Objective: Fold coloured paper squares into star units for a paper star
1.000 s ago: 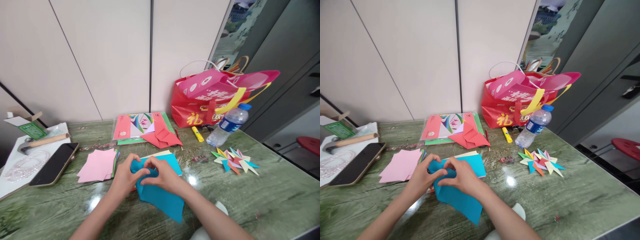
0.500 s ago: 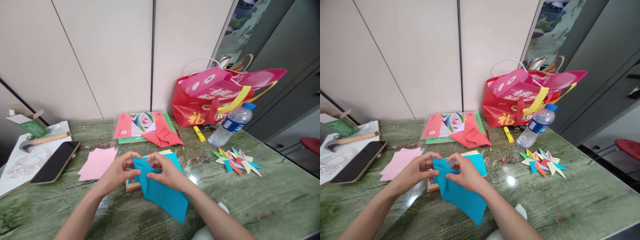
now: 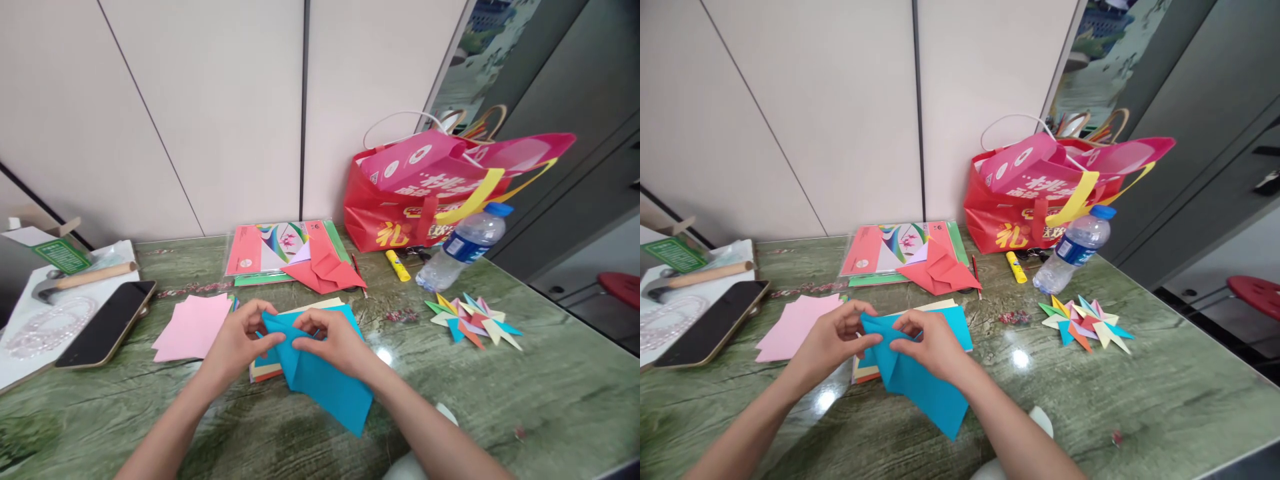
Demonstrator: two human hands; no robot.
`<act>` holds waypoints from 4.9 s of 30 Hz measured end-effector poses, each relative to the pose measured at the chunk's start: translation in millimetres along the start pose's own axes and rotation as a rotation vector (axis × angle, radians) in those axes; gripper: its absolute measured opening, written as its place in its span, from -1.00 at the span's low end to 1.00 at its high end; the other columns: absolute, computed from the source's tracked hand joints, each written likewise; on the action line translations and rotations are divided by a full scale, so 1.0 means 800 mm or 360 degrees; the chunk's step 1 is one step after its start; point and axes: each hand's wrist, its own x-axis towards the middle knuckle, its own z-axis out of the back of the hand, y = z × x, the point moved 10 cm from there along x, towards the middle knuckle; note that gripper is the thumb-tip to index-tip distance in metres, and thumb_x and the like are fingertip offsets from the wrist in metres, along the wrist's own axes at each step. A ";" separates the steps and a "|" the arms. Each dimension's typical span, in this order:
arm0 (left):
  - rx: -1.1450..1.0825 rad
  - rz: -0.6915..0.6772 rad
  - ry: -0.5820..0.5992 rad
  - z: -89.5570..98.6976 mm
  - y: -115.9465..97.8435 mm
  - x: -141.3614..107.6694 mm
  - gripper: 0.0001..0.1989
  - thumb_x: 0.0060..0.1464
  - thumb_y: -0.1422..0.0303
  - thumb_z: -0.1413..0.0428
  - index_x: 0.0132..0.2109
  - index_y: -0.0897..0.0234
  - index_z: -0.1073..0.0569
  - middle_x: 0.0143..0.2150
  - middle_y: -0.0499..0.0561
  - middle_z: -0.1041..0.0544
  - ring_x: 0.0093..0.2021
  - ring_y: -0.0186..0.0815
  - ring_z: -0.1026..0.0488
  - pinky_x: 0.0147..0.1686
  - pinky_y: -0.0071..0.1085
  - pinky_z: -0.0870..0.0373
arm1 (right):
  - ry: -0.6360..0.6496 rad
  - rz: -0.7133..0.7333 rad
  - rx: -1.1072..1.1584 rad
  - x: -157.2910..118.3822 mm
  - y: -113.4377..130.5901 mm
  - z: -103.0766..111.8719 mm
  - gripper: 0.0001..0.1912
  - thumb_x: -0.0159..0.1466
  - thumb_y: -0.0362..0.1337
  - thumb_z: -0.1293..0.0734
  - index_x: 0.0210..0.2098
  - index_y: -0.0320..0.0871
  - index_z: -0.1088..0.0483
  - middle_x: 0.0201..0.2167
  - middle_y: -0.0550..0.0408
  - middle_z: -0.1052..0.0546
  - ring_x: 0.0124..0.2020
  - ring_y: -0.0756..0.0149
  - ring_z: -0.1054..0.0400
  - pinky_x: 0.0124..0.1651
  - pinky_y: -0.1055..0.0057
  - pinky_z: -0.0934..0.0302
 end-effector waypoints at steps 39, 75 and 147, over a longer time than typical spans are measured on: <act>-0.0436 0.0113 0.0023 -0.002 0.016 -0.001 -0.74 -0.16 0.35 -0.21 -0.28 0.30 -0.35 -0.52 -0.08 -0.52 -0.51 -0.36 -0.43 -0.46 -0.40 -0.40 | 0.0040 -0.0150 0.0145 -0.003 -0.008 0.003 -0.83 -0.04 -0.34 -0.39 -0.39 -0.18 -0.45 -0.47 0.14 -0.49 -0.42 0.35 -0.35 -0.34 0.39 -0.24; -0.0753 0.0310 0.0164 -0.004 0.022 -0.005 -0.79 -0.10 0.34 -0.19 -0.28 0.37 -0.52 -0.45 0.05 -0.60 -0.42 -0.28 -0.51 -0.35 -0.39 -0.46 | 0.0027 -0.0189 0.0194 -0.003 -0.015 0.006 -0.77 -0.08 -0.30 -0.42 -0.38 -0.18 -0.48 -0.47 0.13 -0.50 -0.42 0.35 -0.33 -0.36 0.43 -0.22; -0.0463 0.0147 -0.0102 0.018 0.013 -0.002 -0.82 -0.19 0.28 -0.23 -0.43 0.32 -0.52 -0.47 0.02 -0.57 -0.46 -0.29 -0.47 -0.38 -0.37 -0.44 | 0.0019 -0.0283 0.0269 -0.004 -0.017 0.009 -0.74 -0.15 -0.27 -0.45 -0.44 -0.22 -0.43 -0.56 0.16 -0.46 -0.49 0.39 -0.33 -0.43 0.47 -0.23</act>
